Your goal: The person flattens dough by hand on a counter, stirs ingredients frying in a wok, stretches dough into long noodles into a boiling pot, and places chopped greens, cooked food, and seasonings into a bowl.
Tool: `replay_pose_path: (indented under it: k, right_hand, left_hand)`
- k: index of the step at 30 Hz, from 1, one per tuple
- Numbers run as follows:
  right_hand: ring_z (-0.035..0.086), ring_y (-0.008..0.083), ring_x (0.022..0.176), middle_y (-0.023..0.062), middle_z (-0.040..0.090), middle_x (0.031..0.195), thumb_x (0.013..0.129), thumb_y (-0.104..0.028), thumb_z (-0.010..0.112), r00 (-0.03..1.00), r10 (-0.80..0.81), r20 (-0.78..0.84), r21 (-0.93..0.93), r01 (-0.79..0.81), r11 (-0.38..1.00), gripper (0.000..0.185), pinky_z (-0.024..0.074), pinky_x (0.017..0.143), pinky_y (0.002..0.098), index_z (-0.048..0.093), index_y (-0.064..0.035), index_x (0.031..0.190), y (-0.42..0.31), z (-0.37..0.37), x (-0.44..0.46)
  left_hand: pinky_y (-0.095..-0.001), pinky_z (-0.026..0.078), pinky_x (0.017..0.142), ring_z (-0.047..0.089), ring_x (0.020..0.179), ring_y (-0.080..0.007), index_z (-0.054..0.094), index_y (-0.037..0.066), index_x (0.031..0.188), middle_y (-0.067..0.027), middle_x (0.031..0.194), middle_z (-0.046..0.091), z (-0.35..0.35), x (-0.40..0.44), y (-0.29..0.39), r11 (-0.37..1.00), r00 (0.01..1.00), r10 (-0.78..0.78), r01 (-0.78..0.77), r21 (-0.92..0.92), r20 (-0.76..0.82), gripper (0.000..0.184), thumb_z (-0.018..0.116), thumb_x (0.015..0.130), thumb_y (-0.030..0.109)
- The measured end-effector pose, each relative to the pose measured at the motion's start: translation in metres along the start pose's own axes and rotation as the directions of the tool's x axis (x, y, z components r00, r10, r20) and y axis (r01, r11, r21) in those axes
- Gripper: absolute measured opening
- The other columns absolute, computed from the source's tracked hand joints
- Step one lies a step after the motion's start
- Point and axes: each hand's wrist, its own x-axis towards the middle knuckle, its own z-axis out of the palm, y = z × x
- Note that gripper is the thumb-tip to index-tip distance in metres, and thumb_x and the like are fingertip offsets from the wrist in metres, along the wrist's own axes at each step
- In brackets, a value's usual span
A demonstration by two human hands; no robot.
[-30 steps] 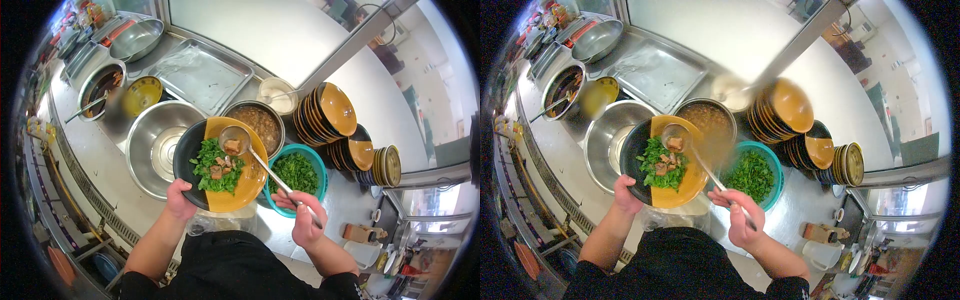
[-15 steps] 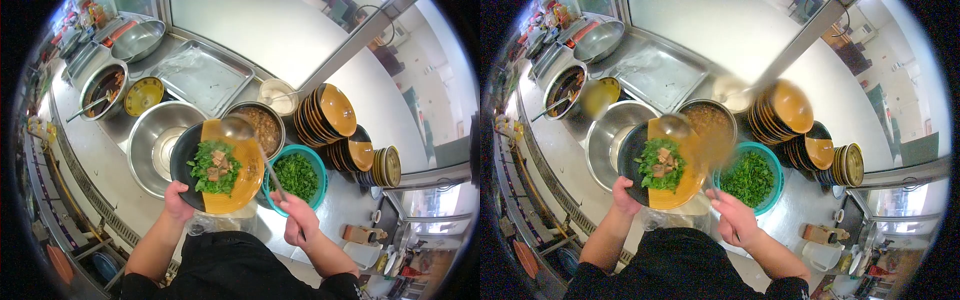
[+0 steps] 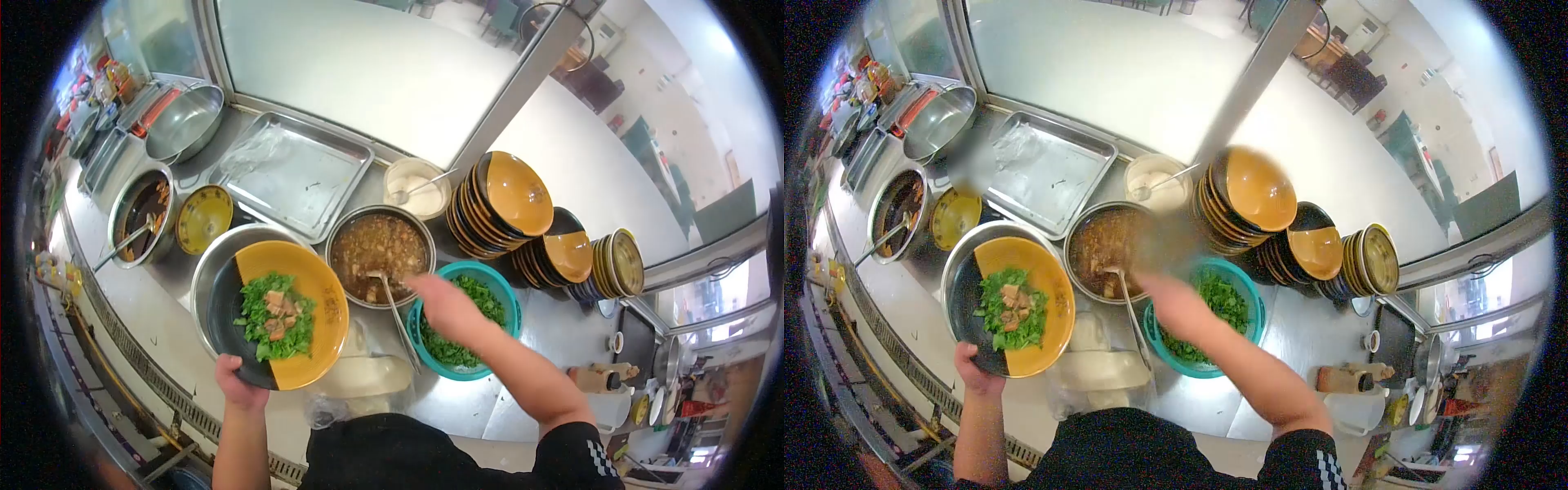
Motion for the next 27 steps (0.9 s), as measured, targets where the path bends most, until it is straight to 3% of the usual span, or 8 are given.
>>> replay_pose_path:
  k: [4, 9, 13, 18, 19, 20, 22, 27]
  right_hand:
    - [0.056, 0.0272, 0.083, 0.0149, 0.059, 0.092, 0.084, -0.007, 0.049, 0.847, 0.428, -0.316, 0.253, -0.359, 0.898, 0.028, 0.0453, 0.073, 0.0340, 0.053, -0.0014, 0.110, 0.075, 0.000, 0.111]
    - [0.050, 0.0227, 0.066, 0.0109, 0.056, 0.080, 0.084, -0.012, 0.052, 0.493, 0.854, -0.164, 0.740, -0.511, 0.437, 0.019, 0.0412, 0.060, 0.0327, 0.056, -0.0006, 0.098, 0.138, 0.009, 0.216]
    - [0.046, 0.0191, 0.053, 0.0077, 0.054, 0.070, 0.083, -0.016, 0.054, 0.452, 0.890, -0.063, 0.837, -0.462, 0.293, 0.017, 0.0379, 0.049, 0.0318, 0.058, 0.0001, 0.088, 0.148, 0.007, 0.248]
    - [0.048, 0.0166, 0.047, 0.0062, 0.055, 0.064, 0.084, -0.018, 0.056, 0.643, 0.680, -0.352, 0.619, -0.385, 0.685, 0.021, 0.0391, 0.045, 0.0318, 0.062, 0.0014, 0.082, 0.117, -0.005, 0.209]
    - [0.053, 0.0167, 0.050, 0.0071, 0.058, 0.065, 0.084, -0.018, 0.056, 0.729, 0.474, -0.493, 0.398, -0.296, 0.869, 0.022, 0.0428, 0.049, 0.0327, 0.064, 0.0022, 0.083, 0.112, -0.002, 0.192]
    - [0.053, 0.0167, 0.050, 0.0071, 0.058, 0.065, 0.084, -0.018, 0.056, 0.727, 0.476, -0.494, 0.398, -0.298, 0.868, 0.022, 0.0428, 0.049, 0.0327, 0.064, 0.0022, 0.083, 0.112, 0.004, 0.177]
    - [0.060, 0.0155, 0.059, 0.0086, 0.062, 0.071, 0.086, -0.015, 0.055, 0.678, 0.101, -0.728, 0.041, -0.104, 0.994, 0.021, 0.0460, 0.054, 0.0293, 0.064, 0.0031, 0.090, 0.117, 0.017, 0.150]
    - [0.060, 0.0140, 0.061, 0.0087, 0.064, 0.076, 0.088, -0.014, 0.053, 0.665, 0.437, -0.605, 0.508, -0.100, 0.856, 0.021, 0.0451, 0.053, 0.0250, 0.063, 0.0039, 0.093, 0.157, 0.056, 0.138]
  left_hand:
    - [-0.0429, 0.046, 0.090, 0.057, 0.102, -0.0328, 0.047, -0.002, 0.119, -0.0162, 0.114, 0.057, 0.002, 0.004, 0.005, 1.000, 0.997, -0.001, 0.000, -0.009, -0.072, 0.058, 0.047, 0.065, 0.020]
    - [-0.0423, 0.042, 0.095, 0.054, 0.107, -0.0332, 0.043, -0.001, 0.124, -0.0164, 0.119, 0.054, 0.001, 0.009, 0.010, 1.000, 1.000, -0.020, 0.020, 0.000, 0.011, 0.064, 0.046, 0.064, 0.020]
    - [-0.0427, 0.043, 0.095, 0.053, 0.107, -0.0341, 0.041, -0.002, 0.126, -0.0180, 0.120, 0.053, 0.001, 0.012, 0.008, 0.999, 0.999, -0.025, 0.024, -0.033, -0.035, 0.066, 0.047, 0.063, 0.020]
    - [-0.0438, 0.047, 0.088, 0.057, 0.100, -0.0336, 0.042, -0.003, 0.122, -0.0186, 0.116, 0.055, 0.021, 0.025, 0.004, 1.000, 0.993, -0.023, 0.020, -0.020, -0.118, 0.064, 0.048, 0.063, 0.020]
    - [-0.0434, 0.047, 0.088, 0.057, 0.101, -0.0332, 0.044, -0.003, 0.121, -0.0181, 0.115, 0.056, 0.021, 0.031, 0.004, 0.999, 0.995, -0.030, 0.029, -0.014, -0.096, 0.062, 0.048, 0.063, 0.020]
    - [-0.0431, 0.047, 0.088, 0.057, 0.101, -0.0328, 0.045, -0.002, 0.120, -0.0175, 0.113, 0.056, 0.022, 0.037, 0.003, 0.999, 0.997, -0.037, 0.036, -0.007, -0.072, 0.061, 0.048, 0.063, 0.020]
    - [-0.0424, 0.046, 0.089, 0.057, 0.100, -0.0323, 0.046, -0.001, 0.119, -0.0165, 0.112, 0.057, 0.024, 0.048, 0.000, 0.998, 0.994, -0.059, 0.059, -0.005, -0.090, 0.059, 0.048, 0.064, 0.020]
    - [-0.0401, 0.045, 0.091, 0.058, 0.100, -0.0294, 0.050, 0.000, 0.116, -0.0126, 0.110, 0.059, 0.039, 0.066, -0.010, 0.993, 0.987, -0.094, 0.102, 0.057, -0.132, 0.054, 0.049, 0.065, 0.017]
